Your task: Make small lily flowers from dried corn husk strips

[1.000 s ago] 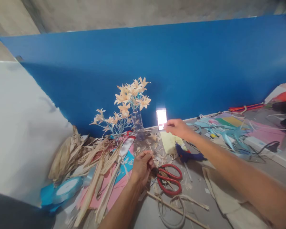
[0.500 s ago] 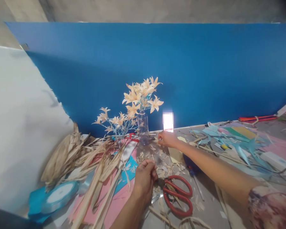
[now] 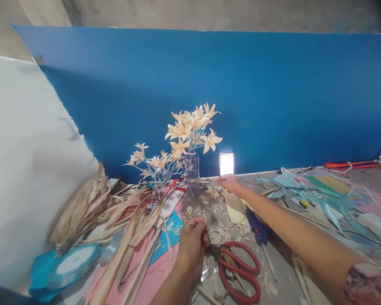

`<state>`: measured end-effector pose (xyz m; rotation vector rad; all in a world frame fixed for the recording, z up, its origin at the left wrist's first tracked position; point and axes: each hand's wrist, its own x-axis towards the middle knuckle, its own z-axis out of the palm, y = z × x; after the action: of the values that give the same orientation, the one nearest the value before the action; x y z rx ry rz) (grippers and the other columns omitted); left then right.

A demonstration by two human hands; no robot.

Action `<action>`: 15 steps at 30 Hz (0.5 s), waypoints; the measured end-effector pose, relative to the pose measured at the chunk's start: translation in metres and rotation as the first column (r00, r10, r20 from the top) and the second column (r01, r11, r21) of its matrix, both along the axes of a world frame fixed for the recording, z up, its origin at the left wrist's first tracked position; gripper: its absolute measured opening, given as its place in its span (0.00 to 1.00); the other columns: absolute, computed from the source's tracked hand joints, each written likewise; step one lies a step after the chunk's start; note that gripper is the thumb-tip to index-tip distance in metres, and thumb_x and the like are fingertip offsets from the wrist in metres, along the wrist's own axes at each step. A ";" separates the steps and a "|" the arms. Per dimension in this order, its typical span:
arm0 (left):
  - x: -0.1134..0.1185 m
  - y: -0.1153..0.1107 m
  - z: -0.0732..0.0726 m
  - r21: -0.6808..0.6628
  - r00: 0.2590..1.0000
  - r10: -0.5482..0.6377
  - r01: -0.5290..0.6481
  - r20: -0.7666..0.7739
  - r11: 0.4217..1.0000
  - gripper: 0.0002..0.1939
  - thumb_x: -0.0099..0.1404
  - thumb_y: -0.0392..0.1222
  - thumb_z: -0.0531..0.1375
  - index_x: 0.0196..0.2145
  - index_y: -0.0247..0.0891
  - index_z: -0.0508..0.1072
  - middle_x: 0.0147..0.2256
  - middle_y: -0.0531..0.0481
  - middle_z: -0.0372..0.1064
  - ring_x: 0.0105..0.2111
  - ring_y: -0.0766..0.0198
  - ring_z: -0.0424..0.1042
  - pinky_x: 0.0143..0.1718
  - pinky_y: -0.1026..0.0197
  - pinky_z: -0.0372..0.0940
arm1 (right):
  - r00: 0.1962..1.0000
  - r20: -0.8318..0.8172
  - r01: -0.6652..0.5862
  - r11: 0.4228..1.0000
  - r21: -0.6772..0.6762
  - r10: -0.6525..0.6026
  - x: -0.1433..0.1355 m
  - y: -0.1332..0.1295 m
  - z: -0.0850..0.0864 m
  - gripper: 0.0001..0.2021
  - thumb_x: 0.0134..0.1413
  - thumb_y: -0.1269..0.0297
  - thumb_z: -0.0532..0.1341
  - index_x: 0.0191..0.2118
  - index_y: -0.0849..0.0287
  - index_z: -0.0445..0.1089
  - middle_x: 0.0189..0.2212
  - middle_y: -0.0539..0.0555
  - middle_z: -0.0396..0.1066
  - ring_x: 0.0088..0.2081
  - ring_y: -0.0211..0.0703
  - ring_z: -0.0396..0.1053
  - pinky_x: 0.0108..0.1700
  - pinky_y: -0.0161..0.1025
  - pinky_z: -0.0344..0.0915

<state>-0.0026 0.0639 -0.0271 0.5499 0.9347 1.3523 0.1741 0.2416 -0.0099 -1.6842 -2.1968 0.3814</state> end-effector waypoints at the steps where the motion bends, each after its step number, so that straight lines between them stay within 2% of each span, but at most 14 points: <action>1: 0.000 0.000 0.000 0.002 1.000 -0.001 0.001 -0.001 1.000 0.15 0.45 0.43 0.71 0.24 0.36 0.68 0.17 0.58 0.63 0.14 0.75 0.55 0.17 0.68 0.49 | 1.000 0.010 -0.002 1.000 -0.005 0.002 0.002 -0.002 0.000 0.11 0.66 0.60 0.60 0.45 0.64 0.72 0.39 0.53 0.75 0.36 0.40 0.74 0.38 0.41 0.73; 6: 0.001 -0.003 0.001 0.016 1.000 -0.010 0.010 -0.019 1.000 0.14 0.47 0.43 0.69 0.24 0.36 0.67 0.17 0.58 0.62 0.14 0.75 0.56 0.17 0.68 0.49 | 0.991 0.130 -0.038 0.999 -0.015 0.039 0.000 -0.012 0.005 0.10 0.65 0.61 0.61 0.47 0.61 0.72 0.46 0.56 0.73 0.45 0.46 0.72 0.48 0.48 0.72; 9: 0.001 -0.003 0.001 0.015 1.000 -0.008 0.009 -0.028 1.000 0.13 0.47 0.41 0.69 0.25 0.36 0.68 0.17 0.59 0.62 0.14 0.75 0.56 0.17 0.68 0.49 | 0.981 0.190 -0.038 0.999 -0.034 0.044 -0.005 -0.015 0.005 0.12 0.65 0.61 0.61 0.50 0.60 0.71 0.49 0.57 0.71 0.48 0.47 0.71 0.50 0.51 0.70; 12: 0.001 -0.003 0.000 0.016 0.999 -0.010 0.010 -0.036 1.000 0.12 0.47 0.42 0.68 0.25 0.36 0.68 0.17 0.59 0.62 0.14 0.75 0.56 0.17 0.68 0.49 | 0.981 0.187 -0.034 0.998 -0.054 0.044 -0.009 -0.014 0.002 0.13 0.65 0.60 0.61 0.51 0.60 0.70 0.52 0.58 0.70 0.49 0.49 0.71 0.51 0.52 0.70; 15: 0.000 -0.002 0.000 0.016 0.999 -0.007 0.008 -0.043 1.000 0.13 0.48 0.43 0.68 0.25 0.36 0.68 0.17 0.58 0.63 0.14 0.75 0.55 0.17 0.68 0.48 | 0.994 0.109 -0.020 0.997 -0.079 0.029 -0.011 -0.011 -0.002 0.14 0.65 0.60 0.61 0.52 0.60 0.70 0.52 0.58 0.70 0.50 0.49 0.71 0.51 0.51 0.70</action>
<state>-0.0024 0.0617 -0.0271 0.5963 0.9563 1.3471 0.1634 0.2303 -0.0123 -1.7594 -2.3108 0.3946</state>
